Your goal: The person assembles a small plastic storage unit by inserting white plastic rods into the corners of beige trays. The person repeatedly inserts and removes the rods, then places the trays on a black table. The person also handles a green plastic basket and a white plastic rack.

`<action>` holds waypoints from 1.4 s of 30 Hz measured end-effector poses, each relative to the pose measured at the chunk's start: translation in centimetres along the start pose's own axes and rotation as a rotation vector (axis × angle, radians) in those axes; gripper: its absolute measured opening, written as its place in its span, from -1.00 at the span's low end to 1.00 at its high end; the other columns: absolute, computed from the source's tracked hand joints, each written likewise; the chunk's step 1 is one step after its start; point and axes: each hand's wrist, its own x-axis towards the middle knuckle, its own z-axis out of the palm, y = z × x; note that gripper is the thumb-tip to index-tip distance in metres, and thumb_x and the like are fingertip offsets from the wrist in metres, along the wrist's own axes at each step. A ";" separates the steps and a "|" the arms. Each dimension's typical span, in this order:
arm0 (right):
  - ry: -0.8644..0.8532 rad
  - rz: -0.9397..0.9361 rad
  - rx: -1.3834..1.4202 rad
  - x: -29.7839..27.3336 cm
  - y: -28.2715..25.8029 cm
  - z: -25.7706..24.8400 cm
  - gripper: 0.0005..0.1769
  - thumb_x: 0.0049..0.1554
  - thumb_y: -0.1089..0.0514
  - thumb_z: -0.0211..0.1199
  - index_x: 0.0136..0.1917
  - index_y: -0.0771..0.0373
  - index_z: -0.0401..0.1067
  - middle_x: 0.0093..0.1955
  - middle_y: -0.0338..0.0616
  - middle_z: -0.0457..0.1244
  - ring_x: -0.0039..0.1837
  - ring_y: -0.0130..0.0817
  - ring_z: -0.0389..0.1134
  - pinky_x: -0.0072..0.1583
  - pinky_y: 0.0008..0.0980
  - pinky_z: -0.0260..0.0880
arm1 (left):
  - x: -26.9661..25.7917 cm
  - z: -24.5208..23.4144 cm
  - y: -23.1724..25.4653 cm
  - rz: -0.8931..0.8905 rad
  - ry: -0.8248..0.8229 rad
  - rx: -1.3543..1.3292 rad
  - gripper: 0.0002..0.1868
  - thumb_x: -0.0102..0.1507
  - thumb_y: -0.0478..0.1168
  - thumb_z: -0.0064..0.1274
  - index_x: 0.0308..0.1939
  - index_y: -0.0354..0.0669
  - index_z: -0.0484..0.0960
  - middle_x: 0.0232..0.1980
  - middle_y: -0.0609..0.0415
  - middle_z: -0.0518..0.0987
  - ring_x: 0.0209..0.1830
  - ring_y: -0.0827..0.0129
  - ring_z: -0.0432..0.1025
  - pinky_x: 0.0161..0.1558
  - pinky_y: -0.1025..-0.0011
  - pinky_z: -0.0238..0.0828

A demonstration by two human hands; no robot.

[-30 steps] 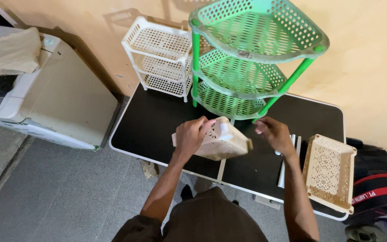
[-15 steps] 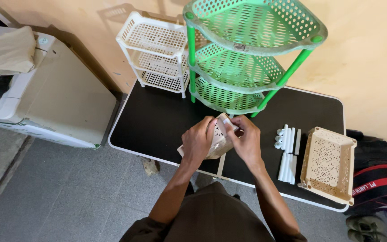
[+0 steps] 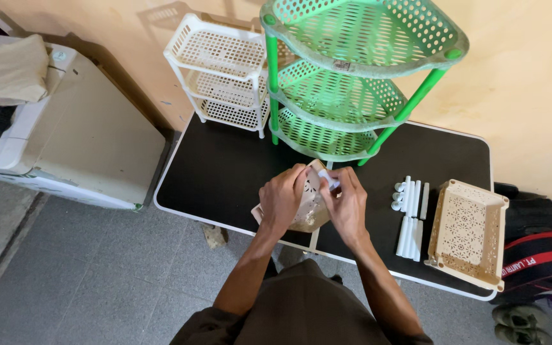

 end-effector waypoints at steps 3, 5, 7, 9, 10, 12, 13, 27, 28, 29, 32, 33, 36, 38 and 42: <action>0.007 -0.016 -0.012 -0.2 0.0 0.0 -0.77 0.14 0.27 0.39 -0.01 0.42 0.41 -0.13 0.02 0.26 -0.22 -0.19 0.38 -0.19 -0.31 0.40 | -0.2 0.5 -0.8 -0.012 -0.018 0.010 -0.80 0.42 -0.08 0.00 -0.10 -0.07 0.65 -0.38 0.06 0.65 -0.50 0.21 0.58 -0.54 0.29 0.41; 0.009 -0.033 -0.024 -0.6 0.5 0.0 -0.76 0.13 0.26 0.39 -0.02 0.42 0.40 -0.13 0.03 0.26 -0.23 -0.21 0.39 -0.20 -0.32 0.41 | 0.1 1.0 -1.6 -0.072 -0.060 -0.023 -0.80 0.43 -0.09 -0.02 -0.09 -0.06 0.65 -0.39 0.08 0.66 -0.53 0.26 0.58 -0.57 0.33 0.43; 0.006 -0.033 -0.043 -1.2 1.3 -0.2 -0.77 0.14 0.25 0.37 -0.03 0.42 0.38 -0.14 0.03 0.25 -0.23 -0.23 0.39 -0.21 -0.34 0.42 | 0.7 0.9 -2.5 -0.165 -0.116 -0.114 -0.79 0.44 -0.10 -0.08 -0.07 -0.03 0.65 -0.38 0.10 0.66 -0.56 0.31 0.60 -0.61 0.39 0.46; 0.043 -0.029 -0.064 -1.8 2.9 -0.5 -0.81 0.23 0.26 0.30 0.05 0.40 0.37 -0.11 -0.02 0.28 -0.17 -0.26 0.39 -0.21 -0.33 0.41 | 0.9 0.5 -3.2 -0.177 -0.118 -0.078 -0.79 0.43 -0.10 -0.04 -0.06 -0.04 0.68 -0.38 0.10 0.68 -0.53 0.31 0.60 -0.55 0.35 0.46; 0.059 -0.026 -0.073 -2.1 4.0 -0.7 -0.83 0.28 0.27 0.27 0.09 0.39 0.37 -0.10 -0.05 0.30 -0.14 -0.28 0.39 -0.20 -0.33 0.40 | 0.9 0.2 -3.6 -0.186 -0.120 -0.059 -0.79 0.43 -0.10 -0.03 -0.05 -0.04 0.70 -0.38 0.09 0.69 -0.52 0.31 0.60 -0.52 0.34 0.46; 0.031 0.024 -0.004 -1.9 7.0 -1.2 -0.78 0.34 0.26 0.19 0.20 0.38 0.28 0.00 -0.06 0.33 -0.06 -0.38 0.42 -0.13 -0.37 0.45 | 0.9 -0.6 -4.4 0.008 -0.047 -0.105 -0.74 0.44 -0.15 -0.05 0.12 -0.06 0.68 -0.21 0.01 0.71 -0.34 0.26 0.61 -0.39 0.31 0.52; 0.017 0.052 0.029 -2.0 8.8 -1.7 -0.75 0.36 0.25 0.15 0.25 0.38 0.24 0.04 -0.06 0.34 -0.02 -0.44 0.43 -0.09 -0.39 0.47 | 0.9 -1.0 -4.9 0.105 -0.015 -0.129 -0.69 0.45 -0.17 -0.06 0.21 -0.07 0.67 -0.13 -0.03 0.71 -0.25 0.23 0.61 -0.32 0.29 0.55; -0.425 1.066 0.222 -6.6 31.0 -2.7 -0.07 0.27 -0.55 -0.02 -0.11 0.45 0.53 -0.39 -0.11 0.22 -0.38 -0.38 0.20 -0.29 -0.33 0.27 | -0.3 -0.9 -11.1 0.465 -0.511 -0.536 -0.64 0.21 -0.37 0.20 0.04 0.13 0.74 -0.01 0.21 0.69 0.10 0.32 0.47 0.37 0.04 0.24; -0.450 1.035 0.204 -7.0 31.3 -2.7 -0.14 0.24 -0.53 0.01 -0.01 0.37 0.56 -0.31 -0.15 0.29 -0.29 -0.46 0.25 -0.21 -0.36 0.27 | -0.5 -0.7 -11.2 0.493 -0.504 -0.554 -0.62 0.19 -0.38 0.22 0.02 0.15 0.75 -0.01 0.21 0.69 0.12 0.30 0.47 0.43 0.01 0.21; -0.475 1.004 0.187 -7.2 31.4 -2.8 -0.20 0.22 -0.50 0.04 0.10 0.29 0.59 -0.22 -0.19 0.37 -0.19 -0.54 0.31 -0.13 -0.39 0.26 | -0.7 -0.7 -11.4 0.421 -0.550 -0.584 -0.62 0.18 -0.36 0.23 0.02 0.19 0.76 -0.02 0.25 0.69 0.12 0.33 0.47 0.41 0.06 0.27; -0.508 0.972 0.221 -7.4 31.4 -3.4 -0.29 0.10 -0.32 0.23 0.26 0.24 0.56 -0.18 0.01 0.40 -0.20 -0.37 0.36 -0.13 -0.31 0.39 | -1.1 -0.7 -12.1 0.343 -0.590 -0.574 -0.63 0.15 -0.35 0.28 -0.03 0.24 0.78 -0.01 0.31 0.70 0.20 0.32 0.46 0.42 0.09 0.28; -0.508 0.980 0.248 -8.0 31.2 -3.6 -0.30 0.04 -0.25 0.31 0.30 0.25 0.53 -0.21 0.13 0.38 -0.26 -0.25 0.36 -0.18 -0.26 0.46 | -1.3 -0.6 -12.5 0.415 -0.549 -0.509 -0.63 0.13 -0.37 0.28 -0.07 0.22 0.79 0.02 0.27 0.70 0.27 0.27 0.44 0.48 0.02 0.16; -0.363 0.861 0.374 -9.1 31.1 -3.7 -0.34 0.07 -0.14 0.36 0.28 0.36 0.49 -0.11 -0.04 0.46 -0.12 -0.39 0.53 -0.02 -0.43 0.54 | -2.4 0.2 -14.1 0.371 -0.472 -0.435 -0.63 0.08 -0.39 0.31 -0.13 0.22 0.79 0.27 -0.04 0.54 0.42 0.08 0.31 0.46 0.02 0.18; -0.287 0.898 0.291 -9.5 31.1 -2.8 -0.37 0.12 -0.14 0.31 0.29 0.36 0.53 -0.22 0.03 0.39 -0.25 -0.30 0.35 -0.17 -0.29 0.37 | -3.6 1.0 -15.8 0.189 -0.471 -0.458 -0.59 0.10 -0.42 0.27 -0.08 0.21 0.77 0.36 -0.12 0.46 0.41 0.05 0.33 0.34 0.12 0.33; -0.214 0.970 0.133 -10.1 31.0 -0.3 -0.43 0.15 -0.13 0.34 0.24 0.35 0.61 -0.27 0.08 0.33 -0.28 -0.23 0.29 -0.20 -0.15 0.31 | -5.8 5.4 -21.0 -0.124 -0.487 -0.451 -0.52 0.20 -0.56 0.07 0.08 0.02 0.72 0.28 0.00 0.58 0.19 0.16 0.57 0.02 0.33 0.54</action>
